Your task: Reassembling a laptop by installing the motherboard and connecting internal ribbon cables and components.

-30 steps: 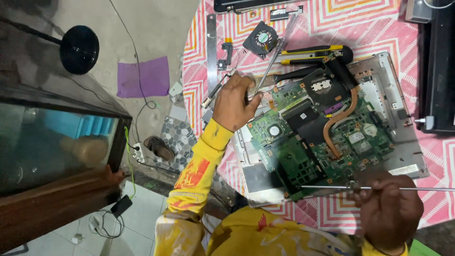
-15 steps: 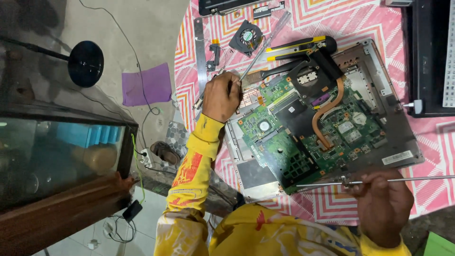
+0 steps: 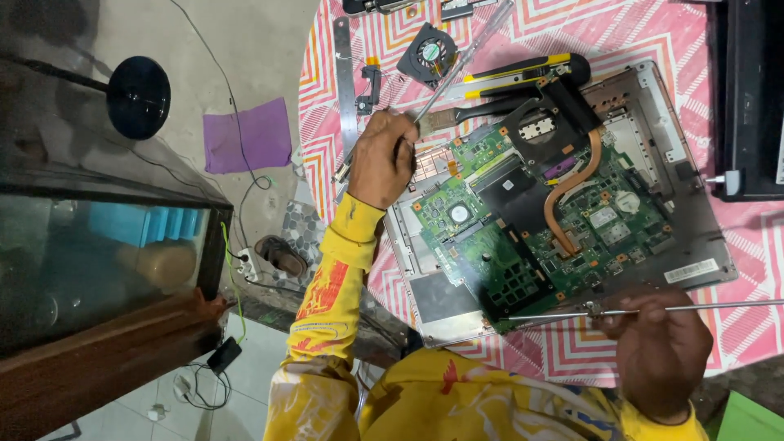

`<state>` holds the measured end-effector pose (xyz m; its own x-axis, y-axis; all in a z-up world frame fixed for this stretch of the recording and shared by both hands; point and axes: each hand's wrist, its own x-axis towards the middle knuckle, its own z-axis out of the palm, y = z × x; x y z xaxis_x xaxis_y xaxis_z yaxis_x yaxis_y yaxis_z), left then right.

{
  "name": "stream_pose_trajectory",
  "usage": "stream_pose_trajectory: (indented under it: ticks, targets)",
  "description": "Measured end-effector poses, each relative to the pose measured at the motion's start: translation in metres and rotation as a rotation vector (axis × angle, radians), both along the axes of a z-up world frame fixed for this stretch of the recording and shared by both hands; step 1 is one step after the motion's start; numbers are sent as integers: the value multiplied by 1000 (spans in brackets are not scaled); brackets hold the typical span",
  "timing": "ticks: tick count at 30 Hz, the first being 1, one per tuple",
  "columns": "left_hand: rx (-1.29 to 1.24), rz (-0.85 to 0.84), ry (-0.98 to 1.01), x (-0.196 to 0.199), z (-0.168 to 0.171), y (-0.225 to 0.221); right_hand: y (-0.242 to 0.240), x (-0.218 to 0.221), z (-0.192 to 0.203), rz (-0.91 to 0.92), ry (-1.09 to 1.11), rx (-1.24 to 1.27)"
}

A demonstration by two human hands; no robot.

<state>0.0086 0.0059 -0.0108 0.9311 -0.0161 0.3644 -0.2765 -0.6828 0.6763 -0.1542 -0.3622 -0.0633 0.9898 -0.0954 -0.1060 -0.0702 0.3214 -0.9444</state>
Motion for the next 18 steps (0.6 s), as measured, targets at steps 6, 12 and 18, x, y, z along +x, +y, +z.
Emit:
stream_pose_trajectory:
  ticks: [6,12,18]
  targets:
    - [122,-46,3,6,-11,5,5,2,6,5,19,-45]
    - [438,-75,2,13,-5,7,-1,-3,-3,-12,63,-77]
    - [749,-200,-148,23,8,13,-1,-5,4,-35,41,-222]
